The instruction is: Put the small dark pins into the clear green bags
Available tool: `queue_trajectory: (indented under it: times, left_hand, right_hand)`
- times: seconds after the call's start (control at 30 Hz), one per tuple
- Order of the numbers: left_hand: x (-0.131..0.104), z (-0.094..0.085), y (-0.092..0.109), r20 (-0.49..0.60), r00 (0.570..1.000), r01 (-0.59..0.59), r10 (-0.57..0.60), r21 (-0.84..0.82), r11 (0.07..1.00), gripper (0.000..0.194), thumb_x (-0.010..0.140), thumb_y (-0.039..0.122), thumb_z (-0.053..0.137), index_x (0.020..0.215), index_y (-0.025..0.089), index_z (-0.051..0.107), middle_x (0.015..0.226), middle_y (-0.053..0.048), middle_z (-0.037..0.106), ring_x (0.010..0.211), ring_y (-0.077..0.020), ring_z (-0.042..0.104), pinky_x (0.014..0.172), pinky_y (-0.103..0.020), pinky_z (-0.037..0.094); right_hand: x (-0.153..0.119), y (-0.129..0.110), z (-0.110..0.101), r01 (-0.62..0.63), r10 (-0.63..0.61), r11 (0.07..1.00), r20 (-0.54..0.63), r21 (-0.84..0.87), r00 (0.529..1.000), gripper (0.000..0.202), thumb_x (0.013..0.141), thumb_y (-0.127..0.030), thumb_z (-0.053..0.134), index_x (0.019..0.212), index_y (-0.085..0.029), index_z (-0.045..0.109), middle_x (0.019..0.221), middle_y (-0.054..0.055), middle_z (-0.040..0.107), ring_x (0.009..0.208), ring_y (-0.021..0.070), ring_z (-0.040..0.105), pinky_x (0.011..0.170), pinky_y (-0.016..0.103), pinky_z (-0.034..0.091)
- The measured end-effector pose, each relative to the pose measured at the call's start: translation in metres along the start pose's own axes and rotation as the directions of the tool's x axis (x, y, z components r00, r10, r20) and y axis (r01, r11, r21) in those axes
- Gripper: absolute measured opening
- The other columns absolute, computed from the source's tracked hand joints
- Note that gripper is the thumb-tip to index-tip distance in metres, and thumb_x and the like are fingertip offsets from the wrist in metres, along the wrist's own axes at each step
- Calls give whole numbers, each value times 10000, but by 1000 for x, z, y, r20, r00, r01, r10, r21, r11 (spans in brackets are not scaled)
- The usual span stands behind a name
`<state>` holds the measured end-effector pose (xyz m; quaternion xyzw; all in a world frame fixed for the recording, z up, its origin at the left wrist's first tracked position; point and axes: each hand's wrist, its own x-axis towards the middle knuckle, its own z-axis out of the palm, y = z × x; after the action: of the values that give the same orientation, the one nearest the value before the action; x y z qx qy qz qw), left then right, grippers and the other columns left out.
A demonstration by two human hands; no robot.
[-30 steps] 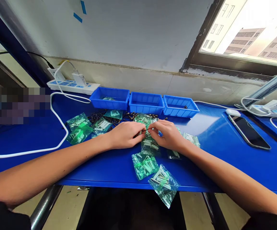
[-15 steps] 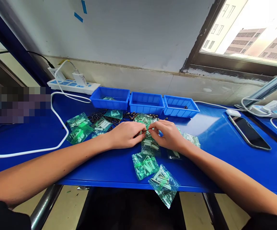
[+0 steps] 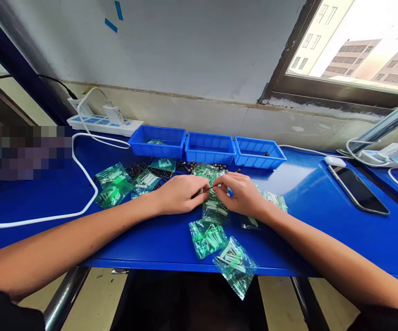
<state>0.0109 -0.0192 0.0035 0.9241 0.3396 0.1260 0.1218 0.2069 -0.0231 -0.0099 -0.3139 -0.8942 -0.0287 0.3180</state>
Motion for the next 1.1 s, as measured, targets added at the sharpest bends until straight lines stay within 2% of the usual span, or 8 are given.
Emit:
queue_trajectory:
  times: [0.9, 1.1]
  left_hand:
    - [0, 1, 0, -22, 999, -29, 29, 25, 999, 223, 891, 273, 387, 700, 182, 456, 628, 7, 526, 549, -127, 470, 525, -247, 315]
    - [0, 1, -2, -5, 999, -38, 38, 85, 996, 271, 919, 286, 328, 704, 181, 457, 668, -12, 547, 606, -142, 503, 567, -260, 342]
  right_hand:
    - [0, 1, 0, 14, -13, 1000, 28, -27, 1000, 260, 905, -247, 423, 722, -170, 591, 629, 41, 634, 572, 130, 535, 556, 253, 384]
    - [0, 1, 0, -1, 1, 1000, 41, -20, 999, 265, 907, -262, 424, 712, -179, 583, 610, 29, 618, 572, 127, 527, 562, 253, 376]
